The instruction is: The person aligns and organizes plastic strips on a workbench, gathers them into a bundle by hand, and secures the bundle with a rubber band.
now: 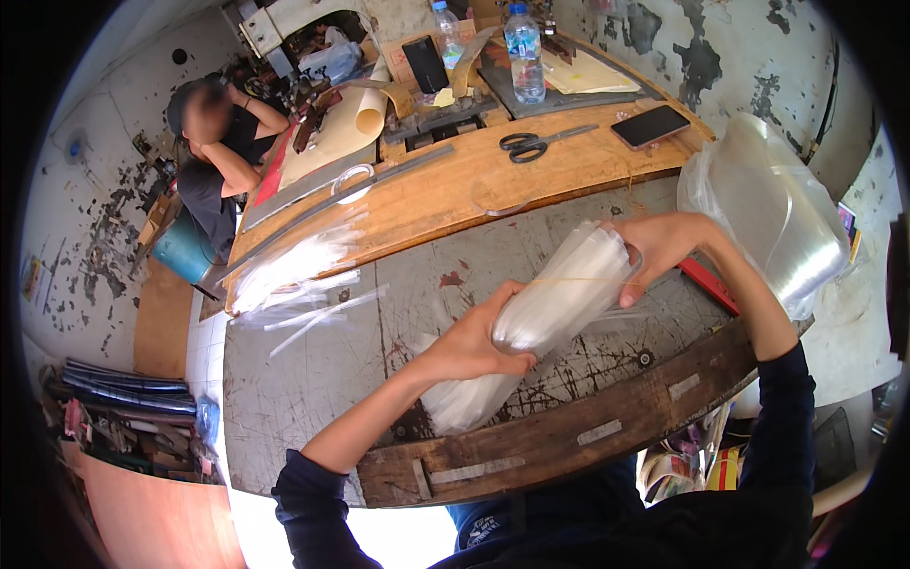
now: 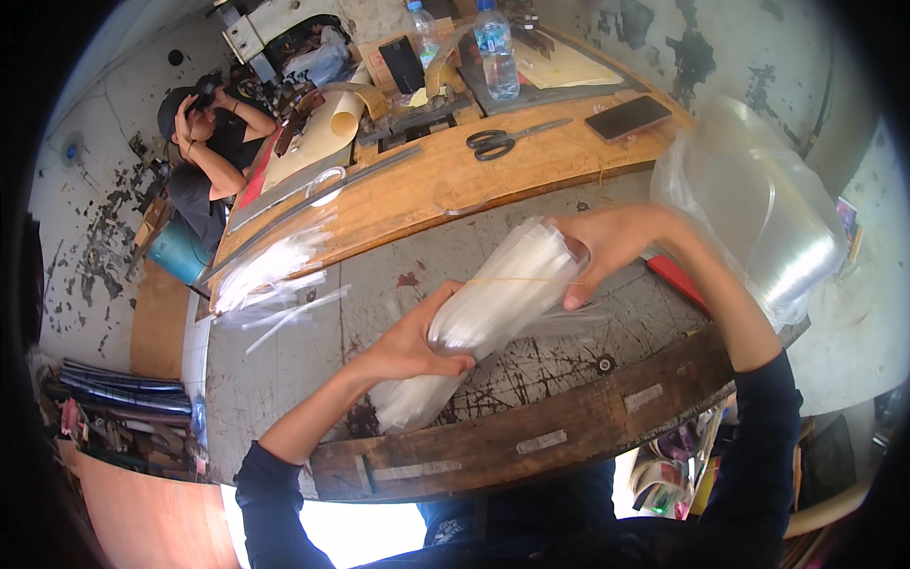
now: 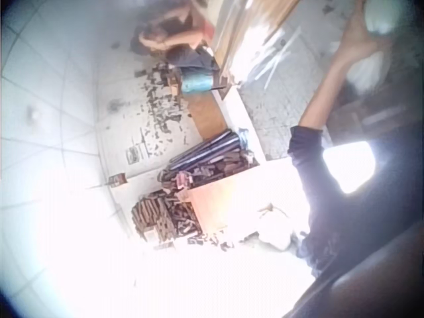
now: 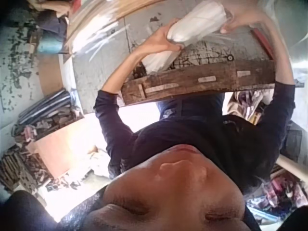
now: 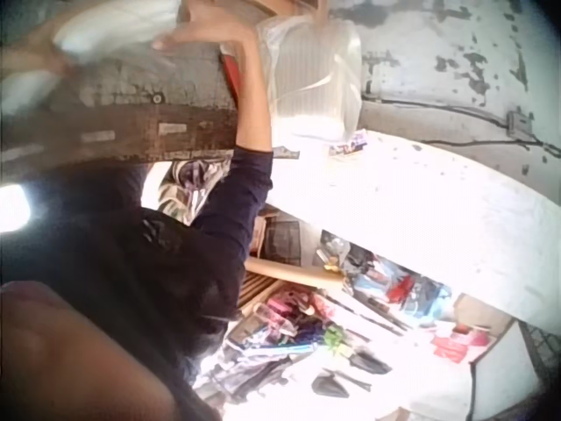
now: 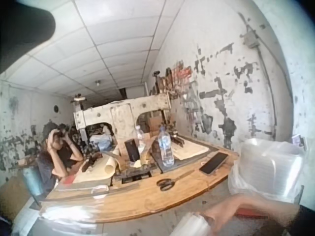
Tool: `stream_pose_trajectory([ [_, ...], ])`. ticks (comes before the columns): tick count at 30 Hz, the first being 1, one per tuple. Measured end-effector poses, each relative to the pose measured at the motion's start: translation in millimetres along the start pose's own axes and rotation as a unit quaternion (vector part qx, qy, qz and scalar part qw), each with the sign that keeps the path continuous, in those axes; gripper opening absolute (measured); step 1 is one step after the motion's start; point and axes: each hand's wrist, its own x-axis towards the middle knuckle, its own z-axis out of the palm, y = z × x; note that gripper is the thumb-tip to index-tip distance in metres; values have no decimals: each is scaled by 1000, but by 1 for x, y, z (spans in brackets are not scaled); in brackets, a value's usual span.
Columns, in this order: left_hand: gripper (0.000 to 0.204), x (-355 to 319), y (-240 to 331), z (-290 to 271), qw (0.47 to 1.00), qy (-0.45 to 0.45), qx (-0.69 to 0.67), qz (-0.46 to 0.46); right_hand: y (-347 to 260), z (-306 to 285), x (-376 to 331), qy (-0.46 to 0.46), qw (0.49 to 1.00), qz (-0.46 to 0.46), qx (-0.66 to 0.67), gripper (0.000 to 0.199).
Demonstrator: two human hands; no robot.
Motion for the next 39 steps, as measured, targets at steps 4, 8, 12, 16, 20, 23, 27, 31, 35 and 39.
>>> stream_pose_trajectory([
  [4,63,0,-3,0,999,8,-25,19,0,33,-3,50,966,-102,231,74],
  [8,65,-3,0,-4,996,44,-77,10,-4,37,-8,107,941,-18,322,44],
  [12,70,-1,-4,-8,985,75,-156,11,-5,32,-15,130,929,-47,344,32],
  [16,74,-4,-8,-11,975,87,-205,-10,-28,41,-9,186,923,-99,322,25],
  [20,72,-8,-10,-18,955,106,-275,-28,-52,32,4,261,891,-137,346,20],
  [23,71,-6,-18,-22,937,108,-330,24,-77,10,15,260,897,-161,320,18],
  [27,68,-5,-16,-23,902,104,-403,111,-107,-28,29,245,922,-173,245,14],
  [31,62,-4,-15,-23,856,82,-485,157,-123,-43,42,208,943,-188,179,9],
  [35,55,-9,-3,-23,861,72,-480,151,-125,-49,50,182,950,-211,140,11],
  [39,56,-15,-7,-22,837,60,-527,135,-126,-52,53,175,952,-205,145,13],
])
